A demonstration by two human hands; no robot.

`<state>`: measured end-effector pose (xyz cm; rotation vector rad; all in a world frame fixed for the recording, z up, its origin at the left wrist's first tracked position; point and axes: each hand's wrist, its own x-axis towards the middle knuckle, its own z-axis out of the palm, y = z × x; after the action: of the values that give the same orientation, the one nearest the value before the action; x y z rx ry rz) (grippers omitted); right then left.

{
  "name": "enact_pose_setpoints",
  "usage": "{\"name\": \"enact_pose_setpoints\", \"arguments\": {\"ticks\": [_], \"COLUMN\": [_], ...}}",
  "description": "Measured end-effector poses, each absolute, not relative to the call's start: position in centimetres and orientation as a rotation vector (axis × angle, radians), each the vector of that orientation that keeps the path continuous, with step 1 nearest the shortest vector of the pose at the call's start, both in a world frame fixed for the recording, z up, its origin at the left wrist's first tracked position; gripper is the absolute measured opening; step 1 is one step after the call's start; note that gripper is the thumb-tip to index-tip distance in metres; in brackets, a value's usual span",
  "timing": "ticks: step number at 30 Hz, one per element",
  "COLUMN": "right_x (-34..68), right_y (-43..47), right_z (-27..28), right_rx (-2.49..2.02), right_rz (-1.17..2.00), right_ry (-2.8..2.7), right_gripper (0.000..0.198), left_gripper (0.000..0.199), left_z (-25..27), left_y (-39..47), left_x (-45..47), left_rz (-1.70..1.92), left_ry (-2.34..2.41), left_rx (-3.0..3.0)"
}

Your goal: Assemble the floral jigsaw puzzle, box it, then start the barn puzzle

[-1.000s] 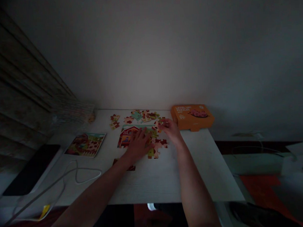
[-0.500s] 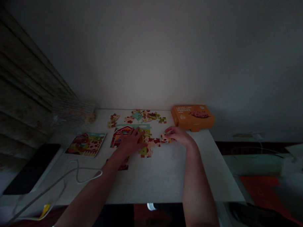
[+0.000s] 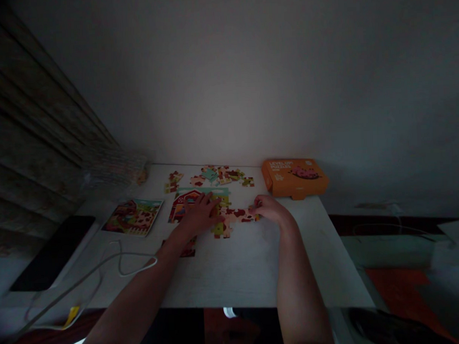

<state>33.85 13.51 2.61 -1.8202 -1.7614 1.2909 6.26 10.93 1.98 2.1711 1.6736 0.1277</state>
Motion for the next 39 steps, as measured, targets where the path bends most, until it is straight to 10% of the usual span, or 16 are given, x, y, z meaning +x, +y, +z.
{"name": "enact_pose_setpoints", "arguments": {"ticks": [39], "right_x": [33.5], "right_y": [15.6], "right_z": [0.4], "right_rx": [-1.831], "right_rz": [0.551], "right_ry": [-1.632], "right_gripper": [0.067], "left_gripper": [0.054], "left_z": [2.0], "left_y": [15.6], "left_x": [-8.0], "left_rz": [0.424], "left_ry": [2.304], "left_rx": [1.702]}}
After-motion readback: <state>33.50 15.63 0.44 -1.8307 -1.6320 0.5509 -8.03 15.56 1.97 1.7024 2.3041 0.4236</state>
